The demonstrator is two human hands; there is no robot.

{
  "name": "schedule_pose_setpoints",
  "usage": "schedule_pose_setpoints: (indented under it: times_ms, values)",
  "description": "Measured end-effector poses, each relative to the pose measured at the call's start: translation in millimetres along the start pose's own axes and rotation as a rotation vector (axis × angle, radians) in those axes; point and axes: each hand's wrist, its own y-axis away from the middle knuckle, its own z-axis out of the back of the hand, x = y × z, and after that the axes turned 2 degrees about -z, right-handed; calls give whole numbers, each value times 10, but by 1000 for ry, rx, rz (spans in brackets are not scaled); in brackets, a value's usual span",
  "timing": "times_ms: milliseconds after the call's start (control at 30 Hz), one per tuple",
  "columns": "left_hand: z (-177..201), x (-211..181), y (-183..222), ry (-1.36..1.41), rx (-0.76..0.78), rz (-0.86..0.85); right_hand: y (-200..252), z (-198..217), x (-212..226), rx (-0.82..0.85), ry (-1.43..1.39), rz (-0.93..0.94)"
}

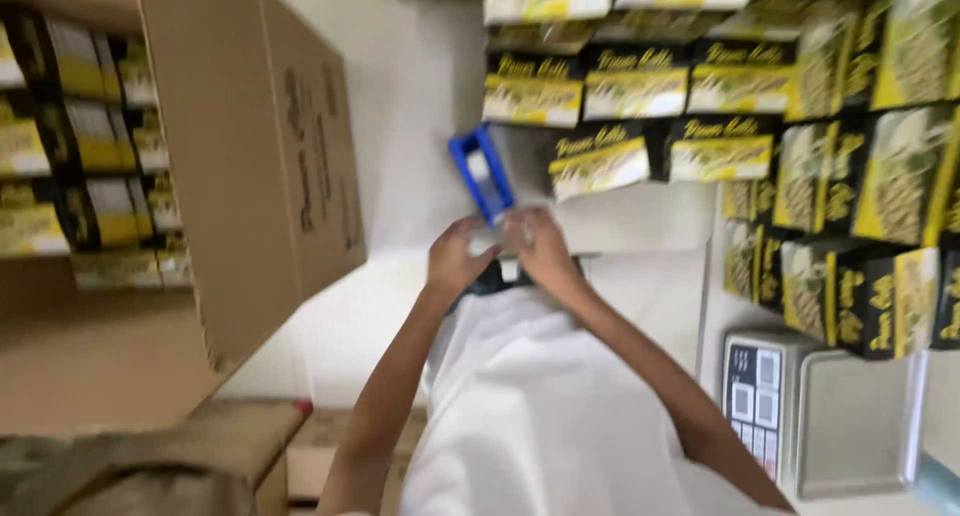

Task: Packing individual product boxes into larger cardboard cartons and applying tape.

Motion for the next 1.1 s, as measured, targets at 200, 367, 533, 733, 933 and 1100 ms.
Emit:
schedule_pose_setpoints:
  times_ms: [200,367,533,733,933,1100]
  values:
    - [-176,-121,-121,-21,5,110,-231,-36,188,-117,-96,-288]
    - [-183,-80,-167,-40,-28,32,-483,-153,-48,47,-266,-436]
    - [-122,-161,-208,-111,-97,-18,-376,-118,-244,153,-544,-678]
    - [-112,-140,-233,-119,-101,-26,-235,-11,-288,211,-874,-662]
    - [-109,-133,-255,-99,-66,5,-94,-140,-547,208,-631,-437]
    - [-113,-50,-254,-58,-24,7,-114,-204,-366,140,-454,-347]
